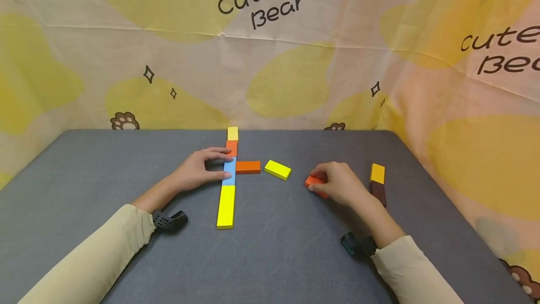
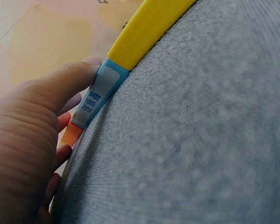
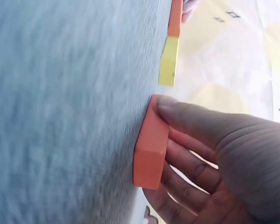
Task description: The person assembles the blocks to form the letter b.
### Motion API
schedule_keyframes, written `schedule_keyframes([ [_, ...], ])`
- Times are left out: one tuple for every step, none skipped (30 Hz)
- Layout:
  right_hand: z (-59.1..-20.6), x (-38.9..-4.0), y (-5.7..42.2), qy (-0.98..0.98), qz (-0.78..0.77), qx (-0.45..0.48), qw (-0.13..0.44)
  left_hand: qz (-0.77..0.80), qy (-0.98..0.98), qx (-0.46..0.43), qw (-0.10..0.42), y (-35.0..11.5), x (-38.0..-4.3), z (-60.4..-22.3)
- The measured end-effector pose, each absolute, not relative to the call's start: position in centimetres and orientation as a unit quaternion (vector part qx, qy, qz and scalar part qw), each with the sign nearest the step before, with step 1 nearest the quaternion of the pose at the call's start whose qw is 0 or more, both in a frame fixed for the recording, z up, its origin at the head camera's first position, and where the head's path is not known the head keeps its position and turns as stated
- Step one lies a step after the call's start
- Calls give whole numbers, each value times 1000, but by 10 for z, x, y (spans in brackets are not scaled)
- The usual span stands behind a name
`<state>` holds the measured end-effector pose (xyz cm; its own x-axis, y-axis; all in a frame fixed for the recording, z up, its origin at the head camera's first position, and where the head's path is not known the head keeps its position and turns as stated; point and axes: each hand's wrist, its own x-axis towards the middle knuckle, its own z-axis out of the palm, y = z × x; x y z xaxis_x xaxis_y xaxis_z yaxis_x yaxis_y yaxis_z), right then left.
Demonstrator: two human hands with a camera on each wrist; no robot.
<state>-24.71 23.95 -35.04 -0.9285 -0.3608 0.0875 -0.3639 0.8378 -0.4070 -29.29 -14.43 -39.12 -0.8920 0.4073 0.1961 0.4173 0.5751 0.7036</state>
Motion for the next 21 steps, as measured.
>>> schedule_keyframes([
  [-351,-246,238,-958,216,188,7,-398,-888,-232,6,-144,-293,-391],
  [-351,-246,236,-958,218,187,10,-397,-888,-232,6,-144,-293,-391],
  [-352,-245,235,-957,221,188,14,-397,-888,-232,7,-144,-293,-391],
  [-352,-244,233,-956,223,189,17,-396,-888,-232,7,-143,-293,-391],
  [-353,-244,232,-955,226,190,20,-396,-888,-232,6,-143,-294,-391],
  [-353,-243,230,-954,229,192,22,-396,-889,-232,7,-143,-294,-391],
  [-353,-242,229,-953,230,194,23,-395,-889,-232,7,-143,-294,-391],
  [-354,-242,228,-953,231,197,24,-395,-889,-232,7,-143,-293,-391],
  [-354,-242,227,-952,228,201,24,-394,-889,-231,8,-143,-293,-391],
  [-354,-242,227,-952,225,204,24,-394,-890,-231,8,-144,-293,-391],
  [-354,-242,226,-952,221,209,22,-394,-890,-231,9,-144,-293,-391],
  [-354,-242,227,-952,217,215,18,-393,-890,-231,9,-144,-293,-391],
  [-353,-242,227,-951,213,222,13,-393,-890,-231,9,-144,-293,-391],
  [-352,-242,228,-950,210,230,6,-393,-890,-231,9,-144,-293,-391],
  [-350,-243,230,-949,209,236,-3,-394,-890,-231,9,-144,-293,-391],
  [-348,-243,233,-947,208,245,-13,-394,-889,-232,9,-144,-293,-391],
  [-346,-243,235,-944,209,253,-26,-394,-889,-232,9,-144,-292,-391],
  [-344,-243,239,-941,214,260,-41,-395,-889,-233,8,-144,-292,-391],
  [-342,-243,242,-937,219,266,-57,-396,-888,-232,8,-144,-293,-391],
  [-340,-243,245,-933,226,271,-74,-397,-888,-232,7,-144,-293,-391],
  [-339,-243,248,-928,233,275,-90,-397,-888,-232,6,-144,-293,-391],
])
